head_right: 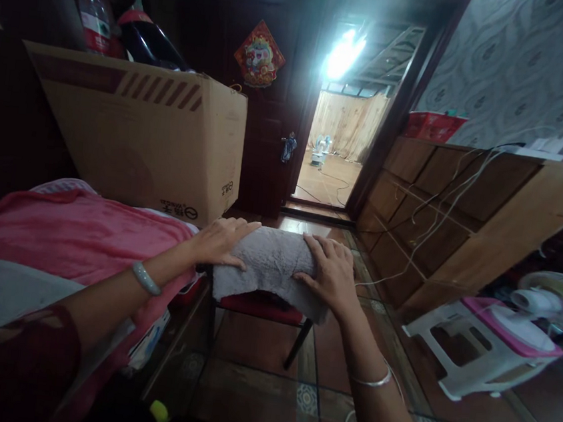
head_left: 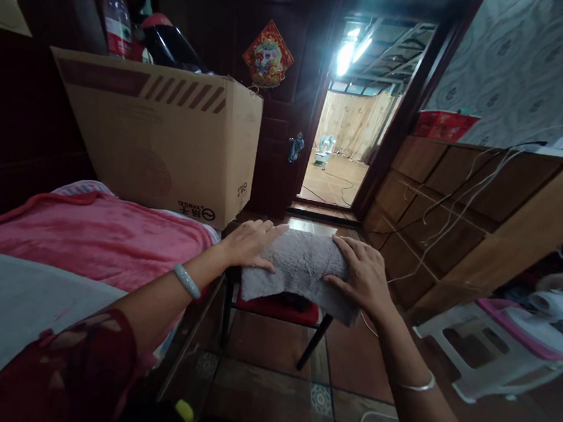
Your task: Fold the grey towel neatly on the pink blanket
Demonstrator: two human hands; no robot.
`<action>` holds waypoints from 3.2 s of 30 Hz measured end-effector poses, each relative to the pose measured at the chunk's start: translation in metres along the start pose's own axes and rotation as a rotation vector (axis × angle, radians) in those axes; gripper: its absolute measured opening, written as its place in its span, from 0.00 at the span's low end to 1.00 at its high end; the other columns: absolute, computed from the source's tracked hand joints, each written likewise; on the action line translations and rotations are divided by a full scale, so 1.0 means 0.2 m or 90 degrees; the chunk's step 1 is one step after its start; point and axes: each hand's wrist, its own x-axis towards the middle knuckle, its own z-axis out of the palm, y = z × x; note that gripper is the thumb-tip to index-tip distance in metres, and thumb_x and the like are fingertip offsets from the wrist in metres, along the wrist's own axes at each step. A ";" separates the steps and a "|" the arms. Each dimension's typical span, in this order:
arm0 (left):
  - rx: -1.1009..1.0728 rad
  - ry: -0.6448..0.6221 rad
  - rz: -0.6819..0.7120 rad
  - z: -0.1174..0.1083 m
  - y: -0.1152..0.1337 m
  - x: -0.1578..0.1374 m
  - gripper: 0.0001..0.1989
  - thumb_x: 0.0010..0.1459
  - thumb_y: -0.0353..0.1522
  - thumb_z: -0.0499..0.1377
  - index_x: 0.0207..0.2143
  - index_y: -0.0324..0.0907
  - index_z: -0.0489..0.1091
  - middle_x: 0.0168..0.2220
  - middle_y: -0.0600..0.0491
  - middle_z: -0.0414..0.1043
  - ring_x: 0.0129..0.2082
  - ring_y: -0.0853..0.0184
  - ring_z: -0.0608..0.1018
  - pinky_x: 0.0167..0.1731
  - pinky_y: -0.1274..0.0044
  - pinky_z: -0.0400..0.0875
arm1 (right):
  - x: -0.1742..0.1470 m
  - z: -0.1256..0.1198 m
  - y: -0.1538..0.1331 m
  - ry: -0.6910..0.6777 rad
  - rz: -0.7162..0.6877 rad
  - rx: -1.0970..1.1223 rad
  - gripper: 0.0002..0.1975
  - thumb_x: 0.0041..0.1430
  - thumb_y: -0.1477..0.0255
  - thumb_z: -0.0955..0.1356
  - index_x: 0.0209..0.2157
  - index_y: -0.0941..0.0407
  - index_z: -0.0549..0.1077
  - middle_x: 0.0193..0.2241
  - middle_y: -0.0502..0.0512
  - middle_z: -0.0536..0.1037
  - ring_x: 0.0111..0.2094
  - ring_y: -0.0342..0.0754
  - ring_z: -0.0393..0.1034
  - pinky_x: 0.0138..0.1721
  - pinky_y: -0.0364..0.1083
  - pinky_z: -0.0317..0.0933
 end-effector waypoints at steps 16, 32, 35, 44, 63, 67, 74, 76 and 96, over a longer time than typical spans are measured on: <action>-0.069 0.080 -0.017 0.02 -0.04 -0.10 0.52 0.48 0.49 0.70 0.69 0.43 0.52 0.62 0.40 0.63 0.61 0.49 0.67 0.62 0.58 0.57 | -0.15 0.04 0.12 0.012 0.088 0.070 0.54 0.55 0.47 0.69 0.72 0.53 0.42 0.67 0.68 0.57 0.65 0.68 0.53 0.61 0.64 0.53; -0.190 0.095 -0.074 0.11 -0.13 -0.19 0.42 0.50 0.27 0.64 0.66 0.43 0.53 0.62 0.43 0.64 0.62 0.56 0.68 0.62 0.61 0.64 | -0.24 0.09 0.17 0.060 0.133 0.116 0.46 0.55 0.60 0.72 0.70 0.53 0.49 0.63 0.66 0.65 0.62 0.65 0.62 0.60 0.64 0.57; -0.185 0.099 -0.100 0.11 -0.11 -0.19 0.42 0.50 0.28 0.65 0.66 0.43 0.54 0.62 0.43 0.64 0.62 0.55 0.68 0.62 0.60 0.64 | -0.24 0.10 0.16 0.067 0.132 0.109 0.46 0.55 0.62 0.71 0.70 0.54 0.48 0.63 0.67 0.65 0.61 0.66 0.62 0.59 0.64 0.58; -0.211 0.065 -0.151 0.09 -0.06 -0.30 0.54 0.49 0.33 0.67 0.71 0.43 0.40 0.71 0.37 0.49 0.70 0.52 0.56 0.67 0.58 0.54 | -0.25 0.01 0.02 0.069 0.139 -0.012 0.47 0.59 0.54 0.68 0.72 0.51 0.44 0.71 0.64 0.52 0.69 0.67 0.45 0.62 0.68 0.50; -0.151 0.119 -0.358 0.02 0.34 -1.26 0.36 0.62 0.34 0.54 0.71 0.45 0.47 0.68 0.43 0.59 0.67 0.54 0.64 0.64 0.60 0.64 | 0.19 0.07 -0.40 0.010 0.016 0.009 0.32 0.63 0.58 0.67 0.65 0.53 0.63 0.61 0.65 0.69 0.60 0.65 0.60 0.61 0.67 0.46; -0.122 0.109 -0.480 -0.08 0.36 -1.80 0.32 0.64 0.41 0.50 0.68 0.43 0.52 0.66 0.43 0.62 0.63 0.56 0.70 0.60 0.64 0.69 | 0.17 0.09 -0.38 0.028 0.008 0.004 0.31 0.63 0.57 0.65 0.65 0.54 0.64 0.59 0.66 0.71 0.58 0.65 0.62 0.60 0.68 0.48; 0.052 0.091 -0.793 -0.48 0.66 -2.64 0.34 0.61 0.45 0.48 0.67 0.41 0.55 0.63 0.43 0.67 0.60 0.52 0.73 0.58 0.61 0.70 | 0.11 0.05 -0.60 0.136 -0.016 0.107 0.33 0.64 0.52 0.62 0.66 0.53 0.61 0.64 0.68 0.64 0.64 0.75 0.54 0.58 0.76 0.48; 0.103 0.069 -0.863 -0.58 0.80 -2.80 0.34 0.60 0.43 0.49 0.68 0.44 0.54 0.64 0.46 0.67 0.62 0.52 0.71 0.60 0.59 0.69 | 0.10 0.07 -0.81 0.145 -0.050 0.209 0.32 0.65 0.54 0.61 0.66 0.52 0.61 0.63 0.66 0.64 0.63 0.71 0.56 0.59 0.71 0.53; 0.250 -0.115 -1.280 -0.69 1.62 -3.24 0.30 0.65 0.42 0.46 0.65 0.41 0.64 0.69 0.42 0.56 0.70 0.49 0.58 0.66 0.53 0.53 | -0.11 0.73 -2.58 -0.160 -0.438 0.420 0.26 0.69 0.60 0.58 0.63 0.51 0.69 0.63 0.62 0.68 0.63 0.63 0.62 0.57 0.68 0.60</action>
